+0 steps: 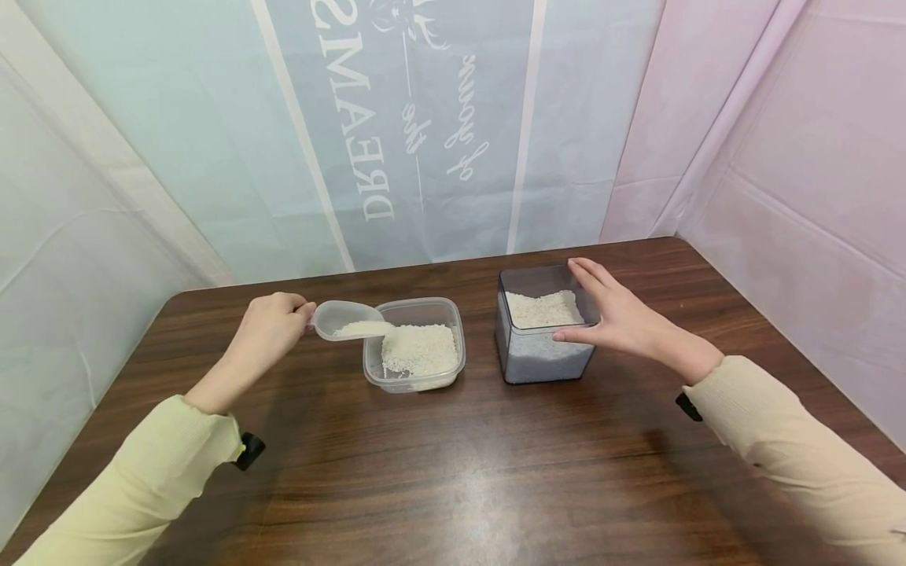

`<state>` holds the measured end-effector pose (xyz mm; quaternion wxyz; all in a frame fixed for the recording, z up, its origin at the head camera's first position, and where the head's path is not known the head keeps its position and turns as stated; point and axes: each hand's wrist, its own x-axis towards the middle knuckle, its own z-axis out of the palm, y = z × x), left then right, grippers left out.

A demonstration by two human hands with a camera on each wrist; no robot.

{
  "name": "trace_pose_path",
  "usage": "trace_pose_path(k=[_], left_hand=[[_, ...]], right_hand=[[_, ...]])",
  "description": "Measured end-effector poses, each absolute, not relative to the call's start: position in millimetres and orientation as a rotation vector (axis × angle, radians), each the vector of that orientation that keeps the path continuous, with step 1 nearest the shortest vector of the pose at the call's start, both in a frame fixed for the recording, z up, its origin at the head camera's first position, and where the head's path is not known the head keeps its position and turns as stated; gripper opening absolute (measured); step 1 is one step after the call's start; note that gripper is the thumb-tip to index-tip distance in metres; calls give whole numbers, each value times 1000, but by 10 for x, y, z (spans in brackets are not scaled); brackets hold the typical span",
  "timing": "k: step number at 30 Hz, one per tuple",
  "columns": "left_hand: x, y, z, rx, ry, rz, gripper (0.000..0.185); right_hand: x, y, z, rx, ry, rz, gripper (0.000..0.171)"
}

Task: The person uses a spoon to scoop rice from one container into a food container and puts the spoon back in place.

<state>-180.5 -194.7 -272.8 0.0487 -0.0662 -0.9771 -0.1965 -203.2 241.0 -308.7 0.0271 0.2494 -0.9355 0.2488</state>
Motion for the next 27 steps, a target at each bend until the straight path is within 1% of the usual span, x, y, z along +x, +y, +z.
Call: trace_pose_path(k=[18, 27], left_hand=[[-1784, -1846, -2627, -251, -2948, -522, 28], [-1811, -1728, -2529, -301, -2896, -498, 32]], right_hand=[[-2028, 2407, -3079, 767, -2895, 767, 102], [-2038, 2414, -3108, 755, -2865, 764, 102]])
